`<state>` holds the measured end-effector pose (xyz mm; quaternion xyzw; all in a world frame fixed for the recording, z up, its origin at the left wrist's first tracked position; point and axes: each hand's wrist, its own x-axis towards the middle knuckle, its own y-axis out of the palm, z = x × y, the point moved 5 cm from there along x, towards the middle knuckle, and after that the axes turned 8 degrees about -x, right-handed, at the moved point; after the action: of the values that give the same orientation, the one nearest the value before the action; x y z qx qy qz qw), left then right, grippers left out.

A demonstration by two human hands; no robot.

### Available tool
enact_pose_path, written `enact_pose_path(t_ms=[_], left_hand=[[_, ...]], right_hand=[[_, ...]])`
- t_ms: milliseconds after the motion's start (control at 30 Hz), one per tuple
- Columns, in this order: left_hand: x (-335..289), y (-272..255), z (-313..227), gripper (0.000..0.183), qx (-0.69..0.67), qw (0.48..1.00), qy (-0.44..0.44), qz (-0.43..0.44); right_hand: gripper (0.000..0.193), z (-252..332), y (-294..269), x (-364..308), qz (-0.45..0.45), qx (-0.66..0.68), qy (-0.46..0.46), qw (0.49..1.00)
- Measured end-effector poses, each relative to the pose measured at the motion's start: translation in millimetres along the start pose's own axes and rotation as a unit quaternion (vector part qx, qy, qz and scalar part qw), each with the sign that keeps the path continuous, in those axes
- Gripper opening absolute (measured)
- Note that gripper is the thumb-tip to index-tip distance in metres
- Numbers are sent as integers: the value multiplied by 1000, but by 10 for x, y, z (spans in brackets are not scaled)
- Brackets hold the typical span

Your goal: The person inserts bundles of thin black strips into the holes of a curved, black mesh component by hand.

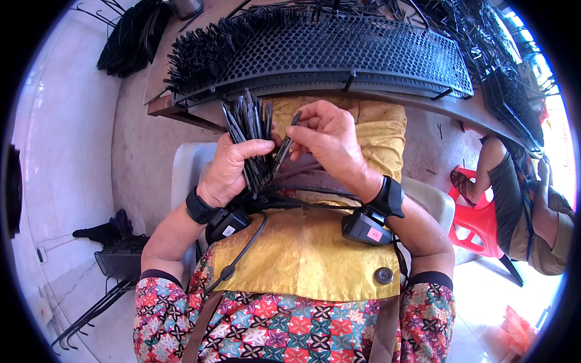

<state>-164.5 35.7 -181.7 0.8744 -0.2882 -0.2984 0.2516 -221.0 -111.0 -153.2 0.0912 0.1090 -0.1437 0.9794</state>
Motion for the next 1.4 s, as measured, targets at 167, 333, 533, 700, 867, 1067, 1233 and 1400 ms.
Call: enact_pose_path(t_ms=[167, 333, 533, 700, 867, 1067, 1233, 1400], left_hand=[[-45, 93, 5, 24, -2, 999, -26, 32], [-37, 100, 70, 22, -20, 998, -57, 11], [-97, 62, 214, 15, -8, 984, -175, -33], [-62, 2, 244, 19, 38, 991, -131, -1], [-34, 147, -22, 32, -68, 995, -69, 21], [-97, 189, -116, 19, -69, 997, -40, 2], [-56, 90, -70, 18, -25, 999, -41, 16], [-42, 77, -60, 22, -51, 998, -25, 18]], right_hand=[[16, -26, -32, 10, 11, -1, 3, 1000], [17, -92, -63, -10, 18, -10, 21, 1000], [18, -68, -239, -7, -15, 6, -10, 1000], [20, 298, -424, -173, -116, -131, -176, 969], [25, 676, 53, -568, -59, -517, -585, 622], [38, 488, 400, -666, 104, -490, -660, 560], [36, 404, 420, -706, 116, -510, -670, 527], [33, 334, 411, -760, 116, -512, -675, 518]])
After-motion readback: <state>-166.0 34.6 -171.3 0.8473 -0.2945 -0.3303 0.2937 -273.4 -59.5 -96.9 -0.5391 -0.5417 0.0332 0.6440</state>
